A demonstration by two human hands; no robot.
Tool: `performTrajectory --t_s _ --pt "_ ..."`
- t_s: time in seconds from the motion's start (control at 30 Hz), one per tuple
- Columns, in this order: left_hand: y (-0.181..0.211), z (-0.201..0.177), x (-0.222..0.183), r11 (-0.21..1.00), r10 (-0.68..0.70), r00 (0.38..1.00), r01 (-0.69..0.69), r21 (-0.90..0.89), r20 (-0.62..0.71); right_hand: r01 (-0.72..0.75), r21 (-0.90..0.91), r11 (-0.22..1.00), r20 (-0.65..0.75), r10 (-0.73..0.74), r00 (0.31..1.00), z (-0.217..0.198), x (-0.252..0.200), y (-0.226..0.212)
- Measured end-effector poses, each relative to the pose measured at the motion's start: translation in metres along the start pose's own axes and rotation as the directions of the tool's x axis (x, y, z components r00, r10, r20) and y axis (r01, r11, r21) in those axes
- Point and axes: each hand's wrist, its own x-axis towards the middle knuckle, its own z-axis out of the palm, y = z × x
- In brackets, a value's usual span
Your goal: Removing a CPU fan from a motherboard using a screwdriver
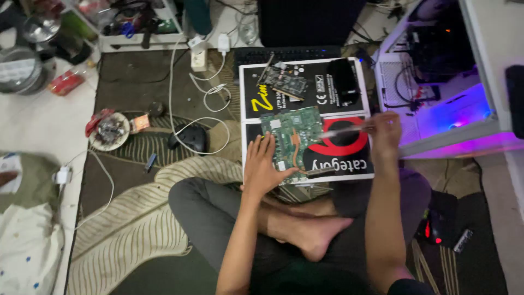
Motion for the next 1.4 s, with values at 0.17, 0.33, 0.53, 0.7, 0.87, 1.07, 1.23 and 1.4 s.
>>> performTrajectory --t_s 0.17,0.33,0.53,0.7,0.87,1.07,1.23,1.4 --pt "0.008 -0.006 0.0 0.999 0.005 1.0 -0.005 0.04 -0.001 -0.033 -0.107 0.994 -0.078 0.024 0.997 -0.055 0.017 -0.052" --pt "0.009 -0.006 0.002 1.0 -0.007 0.999 0.007 0.001 0.039 -0.093 -0.535 0.84 0.116 0.181 0.977 -0.086 0.066 0.022" --pt "0.011 -0.006 0.004 0.999 -0.008 1.0 0.007 0.036 0.016 0.204 -0.895 0.396 0.291 0.175 0.941 -0.086 0.093 0.105" --pt "0.015 -0.009 0.005 0.999 -0.047 0.997 0.047 0.003 0.058 0.137 -0.95 0.281 0.179 0.127 0.976 -0.076 0.117 0.124" --pt "0.017 -0.011 0.008 0.998 -0.029 0.998 0.026 0.048 0.057 0.085 -0.983 0.162 0.114 0.179 0.977 -0.073 0.149 0.149" --pt "0.007 0.0 0.005 0.998 -0.006 1.0 0.006 0.069 0.009 0.08 -0.983 -0.164 0.028 0.299 0.954 -0.069 0.174 0.161" --pt "0.014 -0.008 0.005 0.999 -0.044 0.998 0.044 0.001 0.044 0.085 -0.973 -0.215 0.001 0.366 0.931 -0.09 0.189 0.21" --pt "0.007 -0.004 0.005 0.999 -0.039 0.997 0.038 0.015 0.07 0.155 -0.938 -0.311 0.064 0.286 0.956 -0.112 0.214 0.255"
